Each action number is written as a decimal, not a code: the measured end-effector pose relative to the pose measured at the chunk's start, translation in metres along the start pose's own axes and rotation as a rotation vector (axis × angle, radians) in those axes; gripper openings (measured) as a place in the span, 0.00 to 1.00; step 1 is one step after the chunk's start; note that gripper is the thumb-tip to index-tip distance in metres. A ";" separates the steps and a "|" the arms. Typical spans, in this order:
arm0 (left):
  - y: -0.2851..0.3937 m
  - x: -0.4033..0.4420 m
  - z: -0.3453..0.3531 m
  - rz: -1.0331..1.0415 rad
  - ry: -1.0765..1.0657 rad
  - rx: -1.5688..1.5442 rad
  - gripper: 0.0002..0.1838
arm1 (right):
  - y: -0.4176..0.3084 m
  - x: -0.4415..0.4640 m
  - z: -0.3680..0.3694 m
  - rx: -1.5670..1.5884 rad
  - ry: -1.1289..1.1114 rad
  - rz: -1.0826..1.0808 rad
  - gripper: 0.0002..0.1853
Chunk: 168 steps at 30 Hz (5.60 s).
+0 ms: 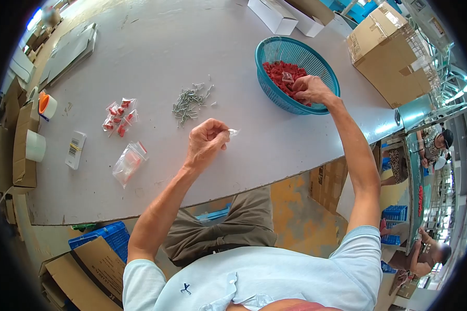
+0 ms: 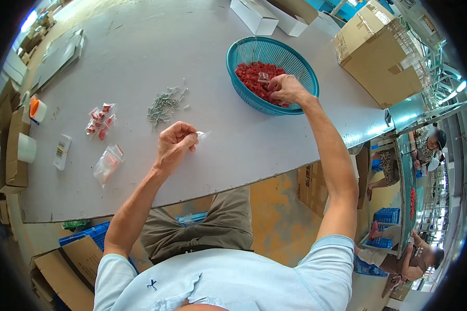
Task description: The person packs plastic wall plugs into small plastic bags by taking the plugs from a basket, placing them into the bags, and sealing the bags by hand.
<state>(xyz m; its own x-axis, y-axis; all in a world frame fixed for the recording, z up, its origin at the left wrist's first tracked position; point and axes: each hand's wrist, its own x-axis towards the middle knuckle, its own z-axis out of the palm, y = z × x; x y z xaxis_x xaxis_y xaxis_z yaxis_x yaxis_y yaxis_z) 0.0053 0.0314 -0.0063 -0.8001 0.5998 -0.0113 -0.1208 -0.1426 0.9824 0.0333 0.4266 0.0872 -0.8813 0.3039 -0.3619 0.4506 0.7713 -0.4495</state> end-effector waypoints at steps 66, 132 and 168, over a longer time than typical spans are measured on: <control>-0.006 0.004 -0.003 0.104 -0.007 0.043 0.05 | -0.100 -0.029 -0.025 0.323 0.360 -0.407 0.13; 0.004 -0.001 -0.004 0.133 0.101 0.009 0.05 | -0.138 -0.080 0.188 0.664 0.280 -0.387 0.03; -0.007 -0.003 0.003 0.247 0.167 0.302 0.03 | -0.002 -0.005 0.011 0.424 0.474 -0.315 0.09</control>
<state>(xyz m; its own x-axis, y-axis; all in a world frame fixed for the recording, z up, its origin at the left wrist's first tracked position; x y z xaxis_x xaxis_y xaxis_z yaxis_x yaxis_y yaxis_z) 0.0099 0.0332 -0.0129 -0.8703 0.4375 0.2261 0.2446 -0.0144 0.9695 0.0384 0.4175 0.0811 -0.9025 0.3872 0.1887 0.0960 0.6079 -0.7882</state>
